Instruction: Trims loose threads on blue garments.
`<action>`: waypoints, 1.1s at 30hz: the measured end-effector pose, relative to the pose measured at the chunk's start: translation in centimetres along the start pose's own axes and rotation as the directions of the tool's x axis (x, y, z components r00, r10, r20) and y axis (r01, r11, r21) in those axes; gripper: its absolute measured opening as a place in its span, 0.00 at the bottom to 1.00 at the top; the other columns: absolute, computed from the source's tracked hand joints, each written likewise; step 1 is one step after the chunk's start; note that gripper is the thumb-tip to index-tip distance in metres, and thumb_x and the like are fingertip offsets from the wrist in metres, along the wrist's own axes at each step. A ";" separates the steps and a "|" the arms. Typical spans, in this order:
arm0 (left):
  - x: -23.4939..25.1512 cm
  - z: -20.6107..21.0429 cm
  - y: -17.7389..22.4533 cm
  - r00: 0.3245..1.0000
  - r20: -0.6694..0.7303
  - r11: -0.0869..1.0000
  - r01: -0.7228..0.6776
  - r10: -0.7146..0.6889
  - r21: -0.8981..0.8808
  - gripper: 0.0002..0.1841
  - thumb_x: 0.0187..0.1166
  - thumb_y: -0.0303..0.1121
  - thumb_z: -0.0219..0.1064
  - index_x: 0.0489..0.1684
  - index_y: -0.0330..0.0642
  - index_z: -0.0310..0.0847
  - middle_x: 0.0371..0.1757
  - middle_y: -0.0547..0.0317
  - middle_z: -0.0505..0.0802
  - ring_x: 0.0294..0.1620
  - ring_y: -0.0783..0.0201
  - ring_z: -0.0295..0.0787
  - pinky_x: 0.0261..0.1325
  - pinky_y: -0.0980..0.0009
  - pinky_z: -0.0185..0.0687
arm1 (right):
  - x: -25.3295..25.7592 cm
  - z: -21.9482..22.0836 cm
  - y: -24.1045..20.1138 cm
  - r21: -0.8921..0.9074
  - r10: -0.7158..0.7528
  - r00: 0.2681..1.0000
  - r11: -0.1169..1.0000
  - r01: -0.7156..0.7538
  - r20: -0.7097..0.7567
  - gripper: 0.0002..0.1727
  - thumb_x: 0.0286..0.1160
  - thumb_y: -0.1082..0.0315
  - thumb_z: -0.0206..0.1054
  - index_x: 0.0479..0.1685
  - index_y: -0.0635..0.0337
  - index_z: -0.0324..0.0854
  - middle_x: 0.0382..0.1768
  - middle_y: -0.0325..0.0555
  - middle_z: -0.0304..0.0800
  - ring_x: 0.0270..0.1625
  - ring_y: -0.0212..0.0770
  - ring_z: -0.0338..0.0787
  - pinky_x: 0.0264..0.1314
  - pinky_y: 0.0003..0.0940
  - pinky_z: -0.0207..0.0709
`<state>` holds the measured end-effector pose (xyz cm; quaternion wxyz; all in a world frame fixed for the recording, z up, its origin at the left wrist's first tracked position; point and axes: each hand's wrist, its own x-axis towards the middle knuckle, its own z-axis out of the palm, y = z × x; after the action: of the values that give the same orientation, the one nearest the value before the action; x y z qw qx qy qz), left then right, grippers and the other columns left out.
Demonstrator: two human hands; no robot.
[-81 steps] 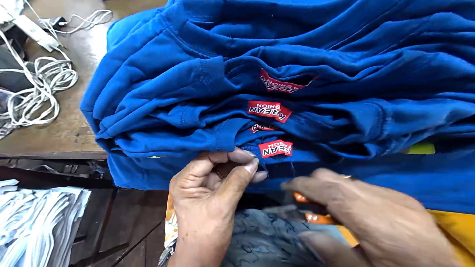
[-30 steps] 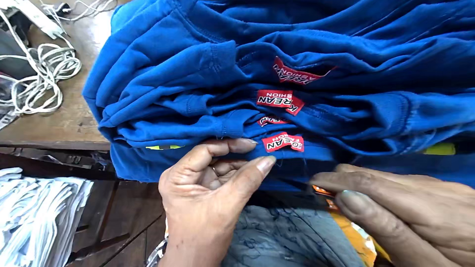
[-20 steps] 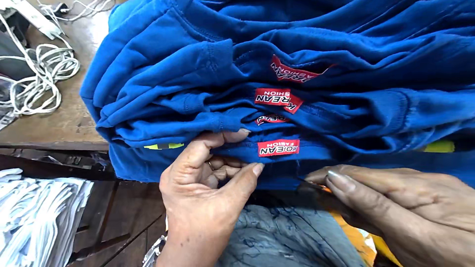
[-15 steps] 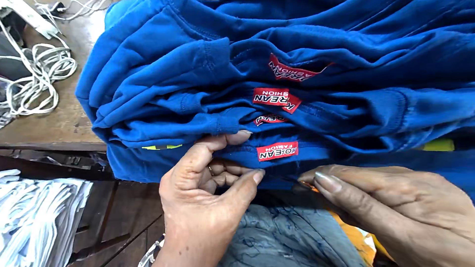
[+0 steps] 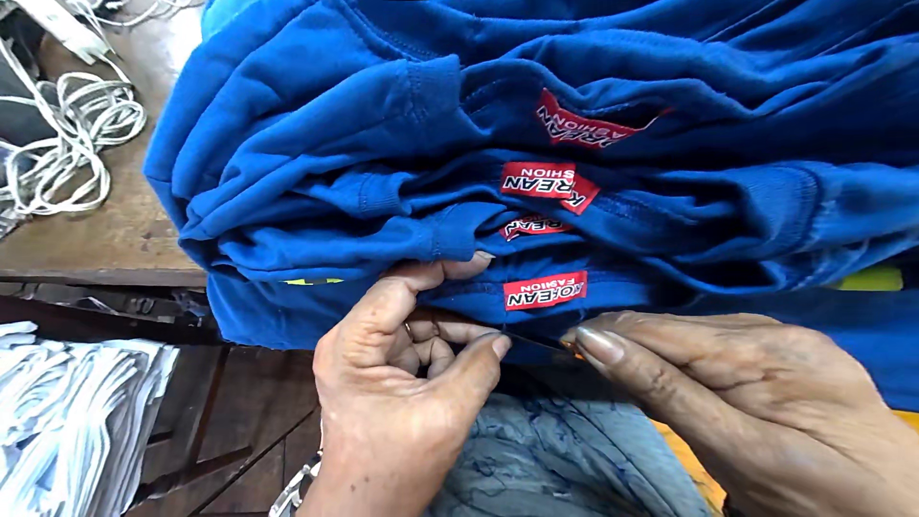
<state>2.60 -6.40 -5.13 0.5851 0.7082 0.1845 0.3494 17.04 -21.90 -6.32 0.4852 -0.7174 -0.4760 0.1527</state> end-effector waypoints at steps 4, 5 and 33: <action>0.0 0.1 0.0 1.000 -0.005 1.000 0.008 -0.007 0.006 0.29 0.56 0.10 0.78 0.61 0.37 0.84 0.59 0.53 0.93 0.33 0.61 0.95 0.35 0.70 0.96 | 0.1 0.0 0.0 -0.024 -0.005 1.000 1.000 0.005 -0.015 0.17 0.85 0.59 0.59 0.29 0.48 0.90 0.21 0.20 0.80 0.22 0.13 0.73 0.22 0.11 0.65; 0.0 0.1 0.0 1.000 -0.006 1.000 0.007 -0.007 0.006 0.29 0.55 0.10 0.78 0.61 0.37 0.84 0.58 0.53 0.93 0.33 0.61 0.95 0.36 0.70 0.96 | 0.2 0.0 0.0 -0.033 -0.011 1.000 0.999 0.011 -0.021 0.17 0.85 0.59 0.59 0.28 0.48 0.89 0.20 0.20 0.79 0.22 0.13 0.72 0.22 0.11 0.64; -0.2 2.8 -1.1 0.980 -0.090 0.981 0.173 -0.180 -0.087 0.23 0.67 0.15 0.76 0.61 0.37 0.80 0.35 0.49 0.95 0.27 0.59 0.95 0.32 0.68 0.95 | -3.0 -1.7 0.7 0.231 0.193 0.980 0.952 -0.200 0.050 0.18 0.92 0.60 0.53 0.44 0.54 0.91 0.21 0.30 0.79 0.17 0.22 0.68 0.17 0.18 0.61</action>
<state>4.59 -8.23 -6.40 0.6314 0.6477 0.2611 0.3372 17.06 -25.42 -6.82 0.5425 -0.6967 -0.3874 0.2649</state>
